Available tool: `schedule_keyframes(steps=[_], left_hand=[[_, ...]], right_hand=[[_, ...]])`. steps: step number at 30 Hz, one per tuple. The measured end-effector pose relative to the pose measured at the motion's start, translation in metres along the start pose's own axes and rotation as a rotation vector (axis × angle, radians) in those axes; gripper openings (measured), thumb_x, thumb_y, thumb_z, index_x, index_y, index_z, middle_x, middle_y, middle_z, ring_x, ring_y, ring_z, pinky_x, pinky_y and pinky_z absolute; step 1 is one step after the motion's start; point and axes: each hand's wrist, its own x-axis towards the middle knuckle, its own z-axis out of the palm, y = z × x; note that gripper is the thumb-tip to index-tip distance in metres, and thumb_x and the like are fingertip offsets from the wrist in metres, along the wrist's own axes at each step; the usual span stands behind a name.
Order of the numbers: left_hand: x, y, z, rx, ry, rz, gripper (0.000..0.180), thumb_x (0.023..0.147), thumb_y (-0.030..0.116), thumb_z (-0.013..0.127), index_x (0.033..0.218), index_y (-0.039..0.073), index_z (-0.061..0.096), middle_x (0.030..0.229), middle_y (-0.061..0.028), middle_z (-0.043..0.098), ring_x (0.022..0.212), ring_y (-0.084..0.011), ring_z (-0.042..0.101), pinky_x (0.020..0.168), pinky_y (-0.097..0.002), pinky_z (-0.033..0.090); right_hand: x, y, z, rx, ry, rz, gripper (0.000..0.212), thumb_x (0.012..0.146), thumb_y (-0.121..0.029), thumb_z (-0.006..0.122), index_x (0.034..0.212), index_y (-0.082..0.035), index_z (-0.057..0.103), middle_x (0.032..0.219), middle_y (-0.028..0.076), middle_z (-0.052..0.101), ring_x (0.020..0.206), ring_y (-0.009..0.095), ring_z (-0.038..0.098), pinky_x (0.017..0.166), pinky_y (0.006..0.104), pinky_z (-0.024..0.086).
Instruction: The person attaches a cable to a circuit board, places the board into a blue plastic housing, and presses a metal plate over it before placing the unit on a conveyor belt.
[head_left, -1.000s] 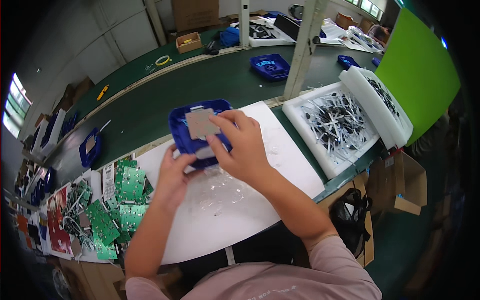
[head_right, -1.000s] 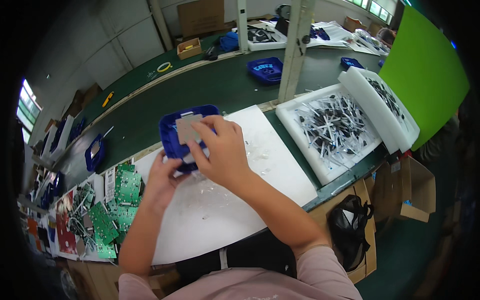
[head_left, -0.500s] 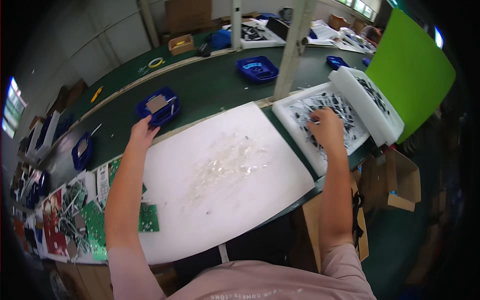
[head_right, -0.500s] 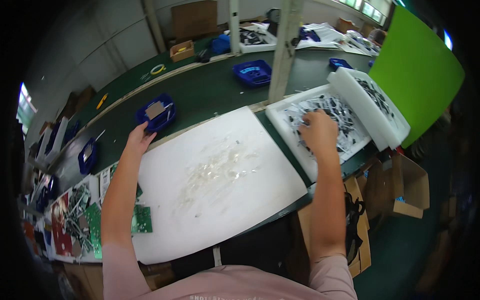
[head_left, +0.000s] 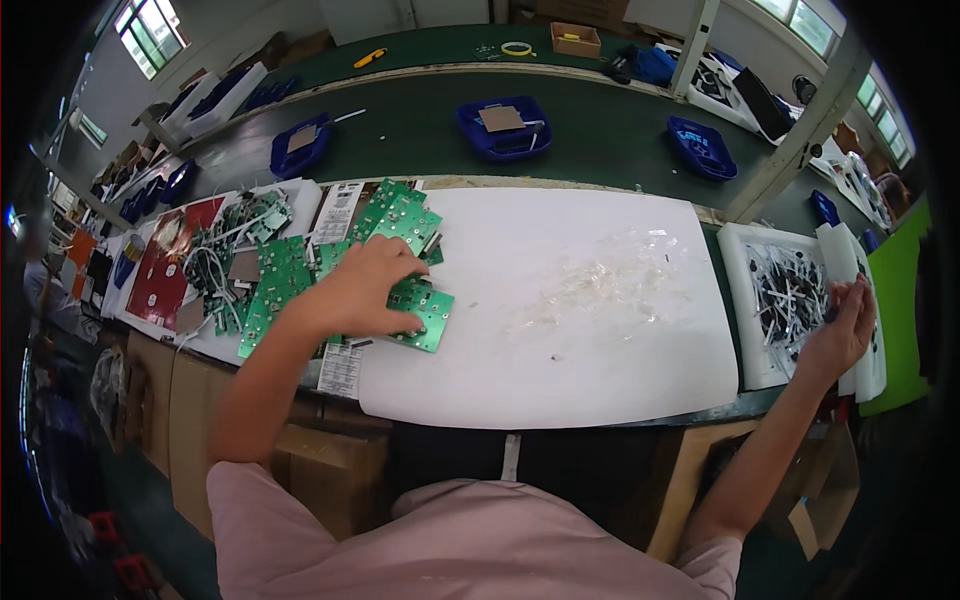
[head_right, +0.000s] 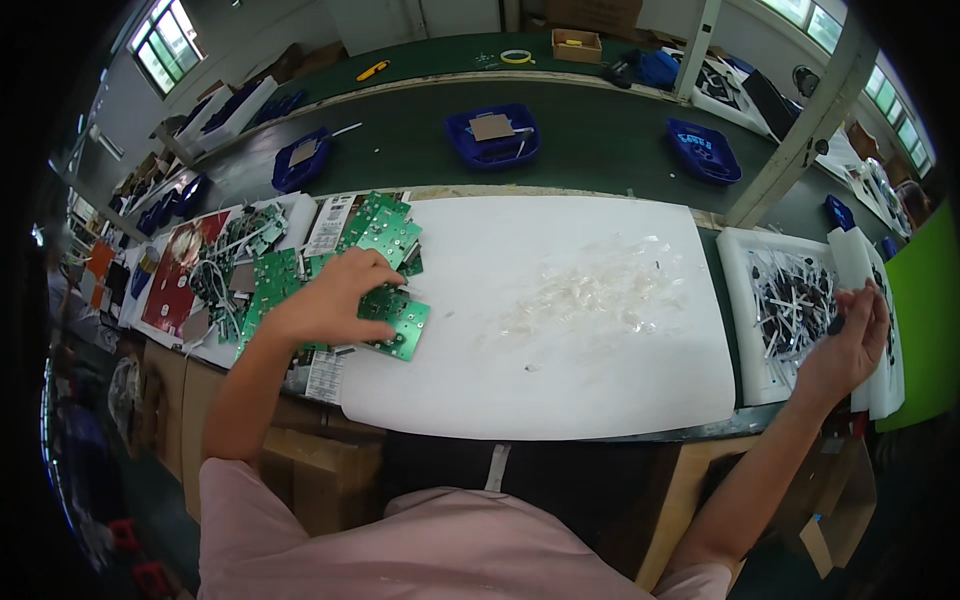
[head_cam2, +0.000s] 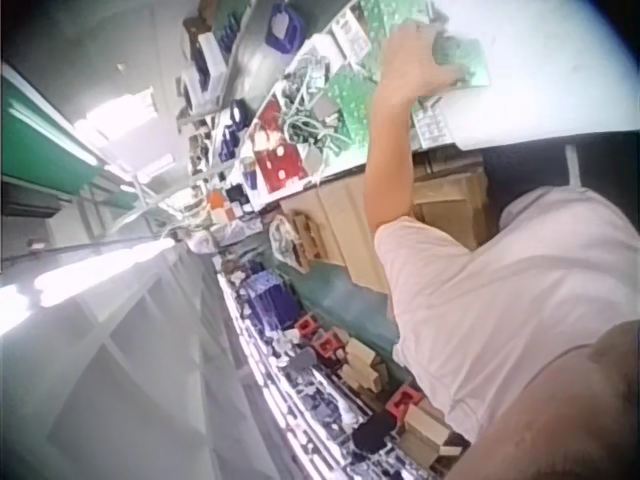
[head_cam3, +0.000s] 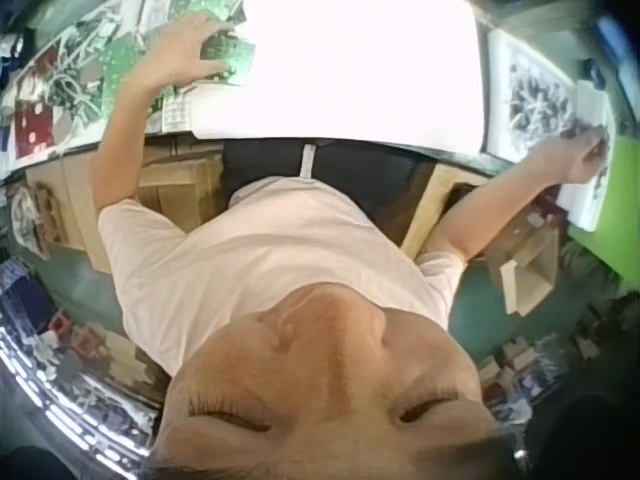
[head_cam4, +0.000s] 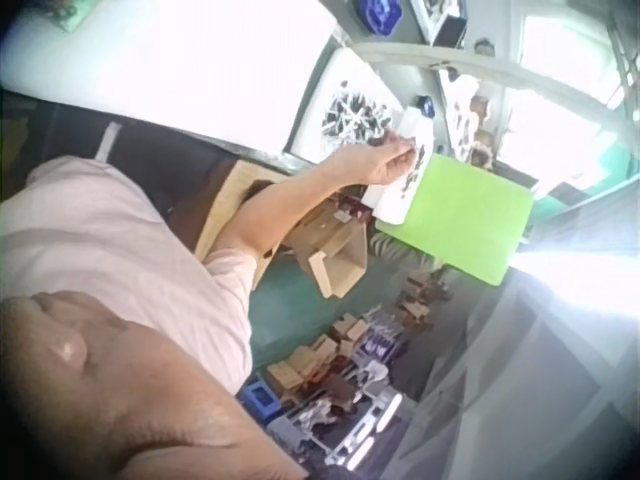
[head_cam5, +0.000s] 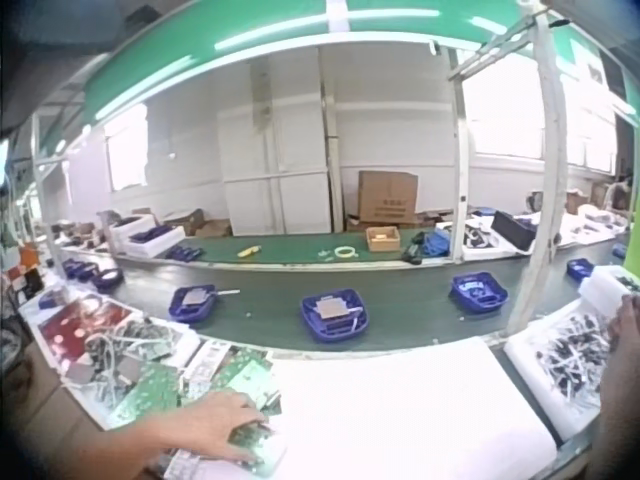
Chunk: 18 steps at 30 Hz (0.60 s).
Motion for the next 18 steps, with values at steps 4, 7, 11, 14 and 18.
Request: schedule_keyframes(steps=[4, 7, 11, 14, 18], left_hand=[[-0.02, -0.004, 0.023, 0.178, 0.165, -0.053, 0.081, 0.071, 0.047, 0.084, 0.137, 0.008, 0.06, 0.134, -0.013, 0.053, 0.131, -0.0321, 0.042, 0.112, -0.0492, 0.028], [-0.033, 0.011, 0.017, 0.228, 0.345, 0.001, 0.085, 0.073, 0.043, 0.086, 0.142, 0.005, 0.053, 0.131, -0.0146, 0.056, 0.124, -0.0325, 0.05, 0.103, -0.0468, 0.039], [-0.059, 0.048, 0.027, -0.121, 0.144, -0.623, 0.078, 0.081, 0.036, 0.085, 0.144, 0.003, 0.053, 0.119, -0.0154, 0.063, 0.094, -0.0266, 0.065, 0.073, -0.0378, 0.054], [-0.091, 0.046, 0.081, -0.463, 0.428, -0.489, 0.067, 0.09, 0.025, 0.08, 0.146, 0.001, 0.052, 0.108, -0.0122, 0.069, 0.082, -0.0164, 0.067, 0.057, -0.0306, 0.051], [-0.079, 0.043, 0.12, -0.629, 0.776, -0.472, 0.053, 0.095, 0.015, 0.074, 0.143, 0.001, 0.057, 0.104, -0.0074, 0.07, 0.09, -0.011, 0.067, 0.06, -0.0264, 0.051]], right_hand=[[-0.057, -0.025, 0.063, 0.183, -0.36, 0.142, 0.017, 0.106, -0.01, 0.061, 0.116, 0.001, 0.068, 0.086, 0.004, 0.064, 0.072, 0.01, 0.059, 0.067, 0.0231, 0.049], [-0.107, -0.038, 0.093, 0.198, -0.576, 0.191, 0.015, 0.104, -0.005, 0.06, 0.115, 0.002, 0.068, 0.085, 0.003, 0.062, 0.07, 0.009, 0.057, 0.063, 0.0228, 0.047], [-0.164, -0.053, 0.101, 0.093, -0.819, 0.18, 0.007, 0.095, 0.004, 0.066, 0.101, 0.003, 0.07, 0.083, 0.005, 0.064, 0.07, 0.01, 0.059, 0.062, 0.024, 0.047], [-0.19, -0.063, 0.112, 0.05, -0.949, 0.05, 0.009, 0.089, 0.008, 0.07, 0.095, 0.002, 0.07, 0.081, 0.008, 0.066, 0.068, 0.013, 0.06, 0.062, 0.0255, 0.047], [-0.206, -0.063, 0.117, 0.081, -0.983, 0.105, 0.011, 0.087, 0.008, 0.071, 0.096, 0.001, 0.071, 0.08, 0.007, 0.065, 0.068, 0.013, 0.059, 0.062, 0.0256, 0.047]])
